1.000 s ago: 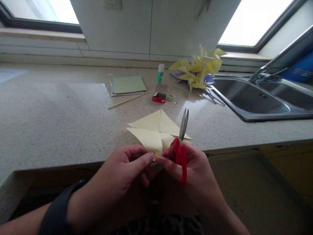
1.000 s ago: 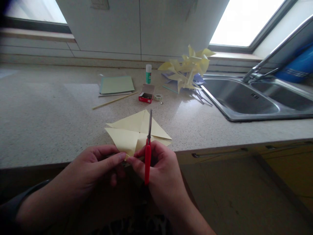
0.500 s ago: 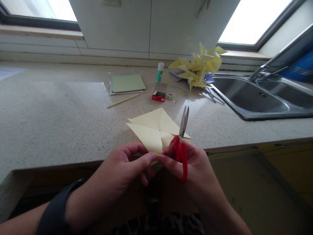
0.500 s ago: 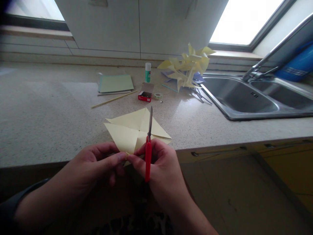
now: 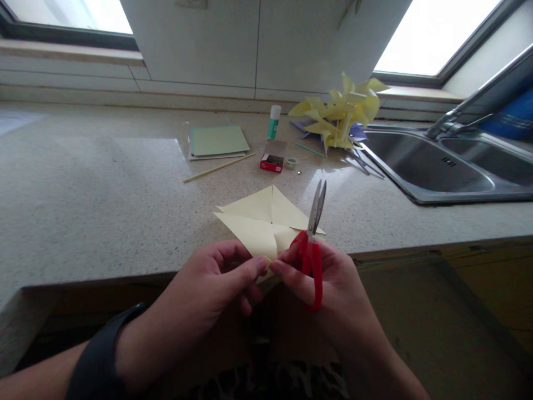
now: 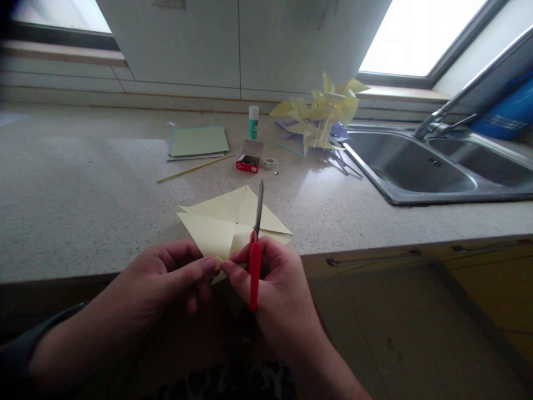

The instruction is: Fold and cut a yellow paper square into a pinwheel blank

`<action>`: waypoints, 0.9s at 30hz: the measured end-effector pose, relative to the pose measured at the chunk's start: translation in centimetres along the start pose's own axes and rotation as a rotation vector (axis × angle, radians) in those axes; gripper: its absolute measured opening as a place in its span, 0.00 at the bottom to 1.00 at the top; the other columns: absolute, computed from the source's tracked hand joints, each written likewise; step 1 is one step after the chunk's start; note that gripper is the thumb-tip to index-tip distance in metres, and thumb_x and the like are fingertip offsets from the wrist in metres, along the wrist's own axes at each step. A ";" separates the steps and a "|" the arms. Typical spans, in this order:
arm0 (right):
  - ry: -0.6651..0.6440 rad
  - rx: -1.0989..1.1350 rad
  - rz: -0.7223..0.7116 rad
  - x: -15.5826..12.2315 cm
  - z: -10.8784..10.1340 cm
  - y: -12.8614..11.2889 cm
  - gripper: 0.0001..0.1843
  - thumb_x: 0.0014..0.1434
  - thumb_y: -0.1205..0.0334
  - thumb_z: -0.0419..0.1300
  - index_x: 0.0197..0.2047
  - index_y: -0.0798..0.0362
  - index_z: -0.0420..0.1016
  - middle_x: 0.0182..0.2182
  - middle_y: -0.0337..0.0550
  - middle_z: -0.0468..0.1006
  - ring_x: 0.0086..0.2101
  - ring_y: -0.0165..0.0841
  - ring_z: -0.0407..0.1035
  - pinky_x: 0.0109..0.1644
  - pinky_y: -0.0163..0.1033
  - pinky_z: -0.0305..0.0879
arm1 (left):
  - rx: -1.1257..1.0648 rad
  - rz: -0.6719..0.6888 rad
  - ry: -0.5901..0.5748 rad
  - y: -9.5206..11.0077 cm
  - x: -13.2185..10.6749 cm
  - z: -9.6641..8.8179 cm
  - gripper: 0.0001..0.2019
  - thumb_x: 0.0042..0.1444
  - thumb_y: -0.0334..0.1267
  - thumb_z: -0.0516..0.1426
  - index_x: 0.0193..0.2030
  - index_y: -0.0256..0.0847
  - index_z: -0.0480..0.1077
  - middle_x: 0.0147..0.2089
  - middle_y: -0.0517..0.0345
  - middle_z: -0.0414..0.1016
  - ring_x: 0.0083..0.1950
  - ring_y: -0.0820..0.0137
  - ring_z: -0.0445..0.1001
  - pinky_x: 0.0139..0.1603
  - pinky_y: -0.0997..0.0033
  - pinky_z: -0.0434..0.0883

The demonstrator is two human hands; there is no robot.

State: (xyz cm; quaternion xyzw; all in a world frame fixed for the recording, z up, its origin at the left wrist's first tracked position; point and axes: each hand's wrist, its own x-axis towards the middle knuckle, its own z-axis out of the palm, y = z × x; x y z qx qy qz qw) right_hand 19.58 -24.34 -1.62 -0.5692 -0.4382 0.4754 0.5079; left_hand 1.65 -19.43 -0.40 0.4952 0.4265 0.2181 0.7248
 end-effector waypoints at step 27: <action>-0.011 0.010 -0.027 -0.1 -0.1 -0.1 0.10 0.55 0.60 0.71 0.31 0.51 0.74 0.25 0.33 0.74 0.26 0.26 0.65 0.29 0.32 0.63 | 0.009 -0.027 0.020 0.2 0.2 0.1 0.13 0.59 0.46 0.65 0.40 0.36 0.78 0.28 0.59 0.76 0.27 0.76 0.72 0.26 0.79 0.70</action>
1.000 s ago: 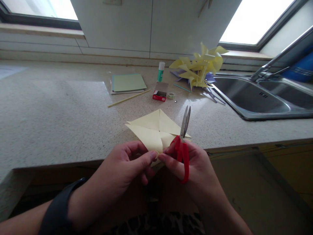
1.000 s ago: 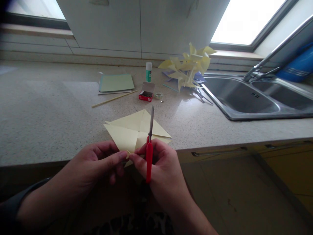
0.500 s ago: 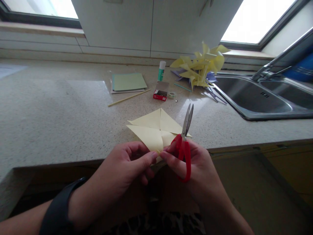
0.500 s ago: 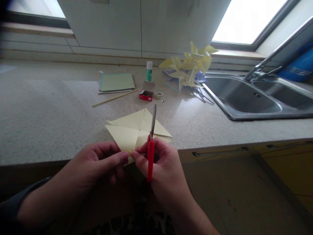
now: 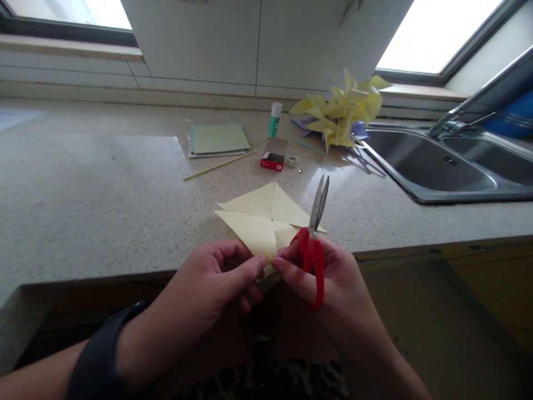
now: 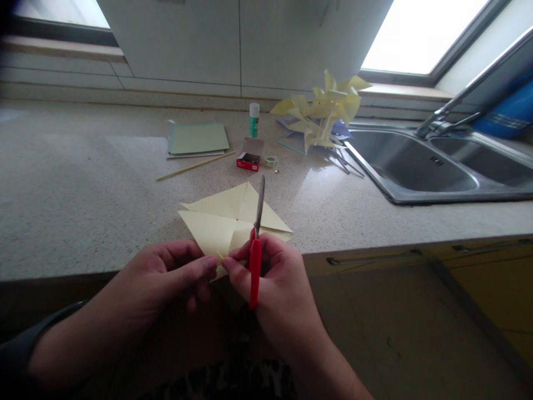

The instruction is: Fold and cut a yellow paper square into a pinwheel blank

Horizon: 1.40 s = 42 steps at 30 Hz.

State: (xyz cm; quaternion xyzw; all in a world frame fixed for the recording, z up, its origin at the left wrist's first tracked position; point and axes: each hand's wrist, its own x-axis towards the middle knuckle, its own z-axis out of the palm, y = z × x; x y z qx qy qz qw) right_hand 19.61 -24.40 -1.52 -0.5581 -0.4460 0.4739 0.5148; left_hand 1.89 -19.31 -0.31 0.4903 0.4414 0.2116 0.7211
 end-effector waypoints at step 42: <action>-0.058 -0.025 0.013 0.1 -0.1 -0.3 0.11 0.56 0.57 0.71 0.30 0.52 0.76 0.26 0.35 0.76 0.27 0.26 0.66 0.30 0.32 0.63 | -0.002 -0.024 -0.009 0.2 -0.2 -0.1 0.13 0.56 0.46 0.66 0.35 0.36 0.77 0.28 0.60 0.77 0.27 0.76 0.72 0.26 0.79 0.69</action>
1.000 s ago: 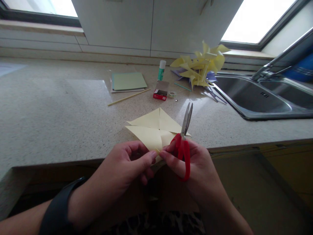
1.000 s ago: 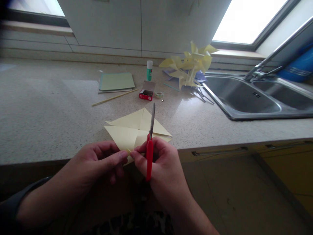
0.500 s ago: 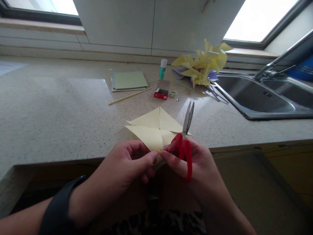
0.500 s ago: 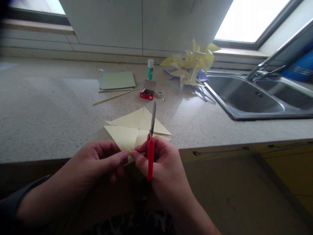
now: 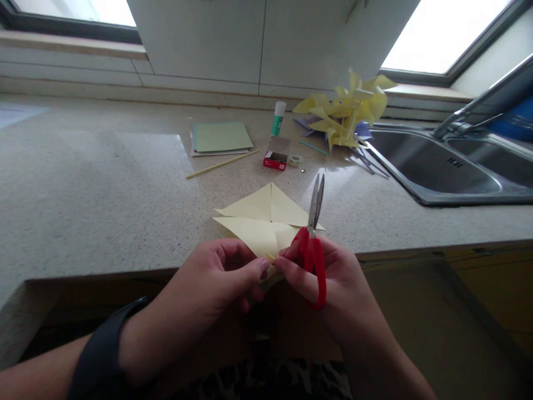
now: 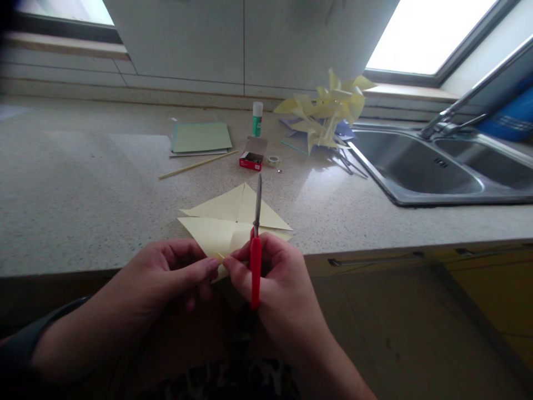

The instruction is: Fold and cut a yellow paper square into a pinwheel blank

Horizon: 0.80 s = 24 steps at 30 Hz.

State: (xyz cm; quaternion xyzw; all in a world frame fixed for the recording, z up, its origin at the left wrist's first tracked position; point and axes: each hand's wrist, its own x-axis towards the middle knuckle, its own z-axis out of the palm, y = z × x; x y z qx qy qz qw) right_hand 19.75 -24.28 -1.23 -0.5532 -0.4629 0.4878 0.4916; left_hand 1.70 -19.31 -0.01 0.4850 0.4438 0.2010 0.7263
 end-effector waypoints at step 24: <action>-0.394 -0.011 0.157 -1.5 -4.3 0.6 0.20 0.57 0.45 0.67 0.28 0.54 0.71 0.24 0.36 0.65 0.26 0.27 0.55 0.27 0.35 0.51 | 0.063 0.030 0.052 1.1 0.0 -0.9 0.15 0.58 0.49 0.65 0.32 0.38 0.74 0.24 0.64 0.74 0.21 0.80 0.68 0.22 0.83 0.66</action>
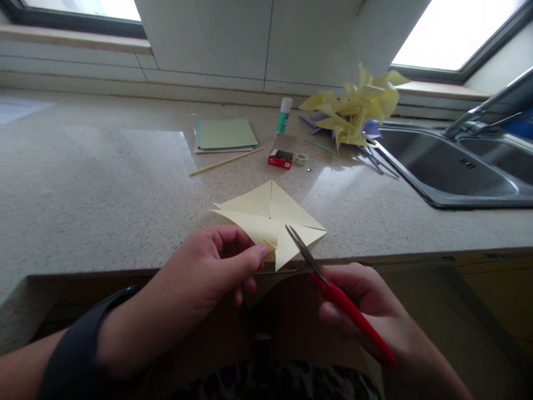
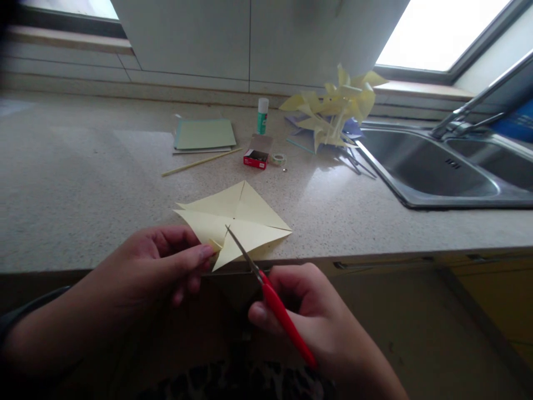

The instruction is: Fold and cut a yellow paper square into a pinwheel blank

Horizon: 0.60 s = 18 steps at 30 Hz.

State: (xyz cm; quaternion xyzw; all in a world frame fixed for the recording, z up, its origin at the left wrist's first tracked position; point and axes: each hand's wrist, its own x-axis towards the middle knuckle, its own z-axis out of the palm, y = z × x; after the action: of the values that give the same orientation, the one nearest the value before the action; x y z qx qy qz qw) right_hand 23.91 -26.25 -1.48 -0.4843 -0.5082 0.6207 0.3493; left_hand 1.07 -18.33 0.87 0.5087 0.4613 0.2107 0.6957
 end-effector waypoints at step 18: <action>0.079 -0.137 0.060 -0.7 -0.5 2.1 0.21 0.53 0.44 0.70 0.24 0.53 0.75 0.23 0.39 0.67 0.24 0.29 0.58 0.24 0.34 0.54 | -0.026 0.006 0.031 -0.7 0.8 -0.3 0.16 0.57 0.51 0.66 0.32 0.39 0.75 0.27 0.62 0.75 0.26 0.77 0.71 0.23 0.82 0.68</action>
State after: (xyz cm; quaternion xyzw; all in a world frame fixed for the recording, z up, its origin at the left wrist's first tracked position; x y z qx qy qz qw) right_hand 24.74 -27.27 -3.36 -0.5459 -0.5206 0.5752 0.3165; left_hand 1.09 -17.89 -0.11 0.4976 0.4675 0.2267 0.6946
